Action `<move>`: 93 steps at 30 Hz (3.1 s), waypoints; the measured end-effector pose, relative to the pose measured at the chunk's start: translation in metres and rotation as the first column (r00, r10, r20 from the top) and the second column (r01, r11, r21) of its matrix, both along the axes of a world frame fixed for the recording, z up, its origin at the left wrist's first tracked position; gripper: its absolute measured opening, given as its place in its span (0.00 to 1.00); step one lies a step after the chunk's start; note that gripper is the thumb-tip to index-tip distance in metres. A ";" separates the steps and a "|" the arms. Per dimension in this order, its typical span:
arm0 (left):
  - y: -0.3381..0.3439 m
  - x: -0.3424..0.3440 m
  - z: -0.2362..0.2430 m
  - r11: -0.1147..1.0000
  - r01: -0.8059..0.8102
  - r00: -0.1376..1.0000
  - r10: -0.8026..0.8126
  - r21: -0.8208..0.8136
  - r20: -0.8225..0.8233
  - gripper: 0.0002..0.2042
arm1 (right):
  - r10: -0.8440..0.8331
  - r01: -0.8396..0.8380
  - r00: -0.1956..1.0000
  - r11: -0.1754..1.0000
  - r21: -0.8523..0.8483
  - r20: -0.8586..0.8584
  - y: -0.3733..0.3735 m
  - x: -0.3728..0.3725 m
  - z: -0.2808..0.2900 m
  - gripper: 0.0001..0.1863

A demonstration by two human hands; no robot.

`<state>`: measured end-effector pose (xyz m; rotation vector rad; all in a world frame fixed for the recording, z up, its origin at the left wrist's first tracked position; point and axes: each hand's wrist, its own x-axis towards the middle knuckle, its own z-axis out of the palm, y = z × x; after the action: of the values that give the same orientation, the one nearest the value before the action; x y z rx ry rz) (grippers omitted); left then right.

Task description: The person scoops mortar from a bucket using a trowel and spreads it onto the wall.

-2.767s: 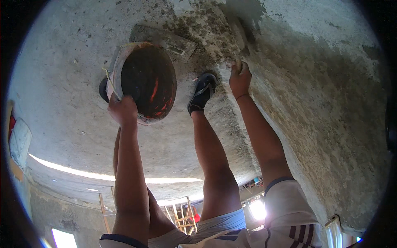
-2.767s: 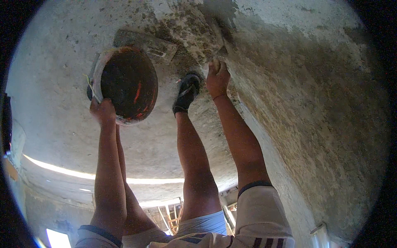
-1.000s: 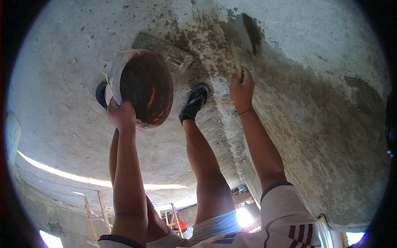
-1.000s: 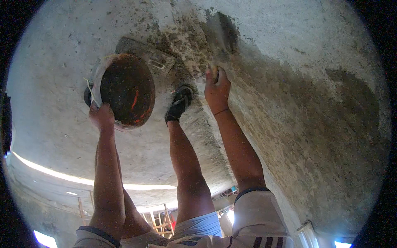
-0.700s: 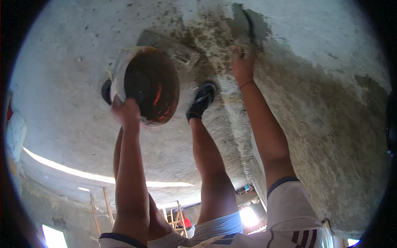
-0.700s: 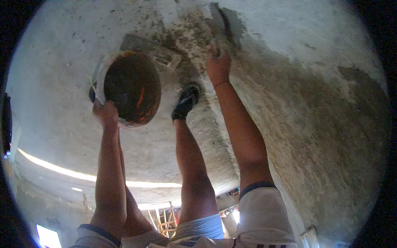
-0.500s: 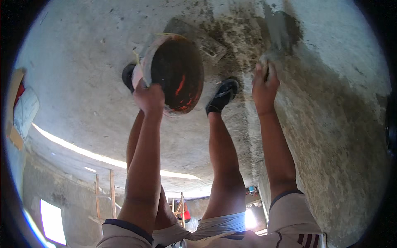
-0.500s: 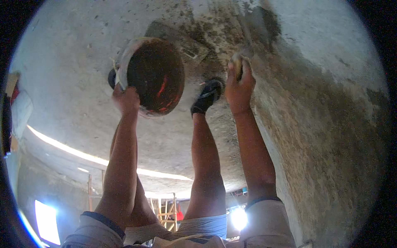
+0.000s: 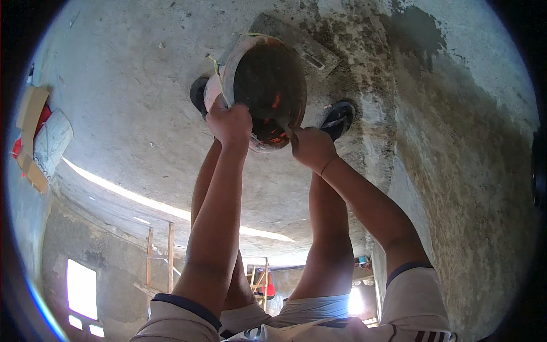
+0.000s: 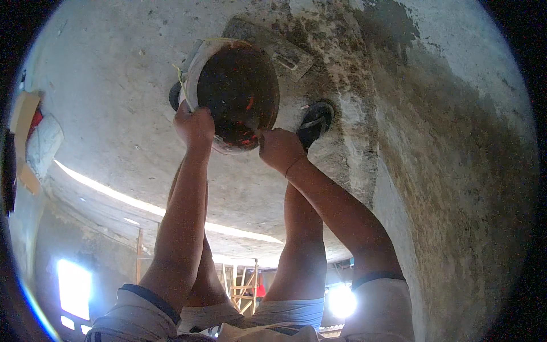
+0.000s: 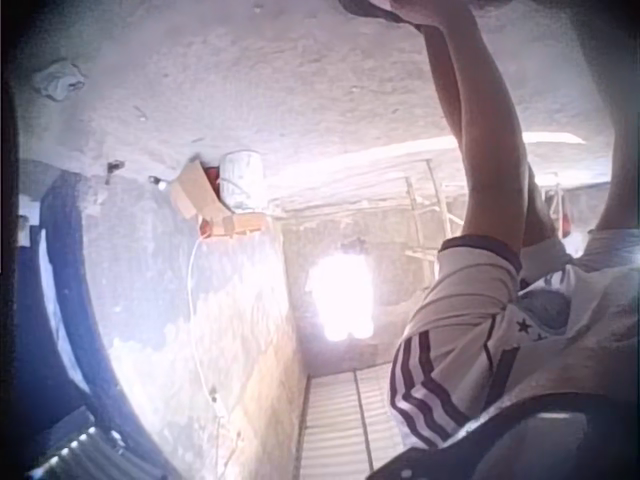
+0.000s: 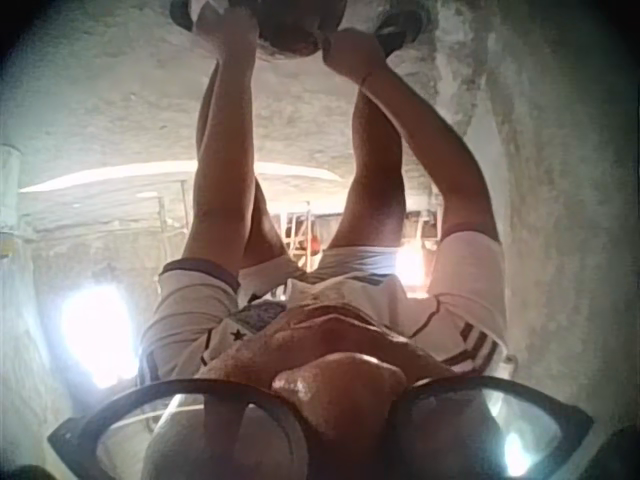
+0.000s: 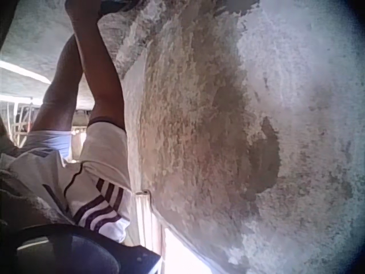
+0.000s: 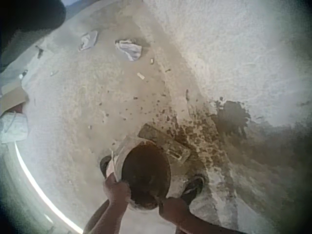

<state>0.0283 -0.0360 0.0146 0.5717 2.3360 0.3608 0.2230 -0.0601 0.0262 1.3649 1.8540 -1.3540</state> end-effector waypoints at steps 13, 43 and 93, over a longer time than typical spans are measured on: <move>-0.004 -0.003 -0.004 0.985 0.175 0.981 -0.174 0.001 -0.090 0.18 | 0.188 -0.239 0.963 0.925 0.296 0.192 0.032 0.043 -0.040 0.14; -0.002 -0.016 -0.002 0.983 0.183 0.983 -0.182 0.015 -0.024 0.17 | 0.294 -0.315 0.949 0.851 0.420 0.116 0.062 0.021 -0.079 0.25; 0.010 -0.008 -0.011 0.962 0.202 0.974 -0.177 0.184 -0.141 0.19 | -0.947 0.973 0.163 0.201 -0.113 -0.276 0.092 0.157 0.103 0.16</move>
<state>0.0205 -0.0260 0.0036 0.9316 2.3517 0.4830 0.3803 0.0320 0.1289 2.8076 0.9678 -2.1269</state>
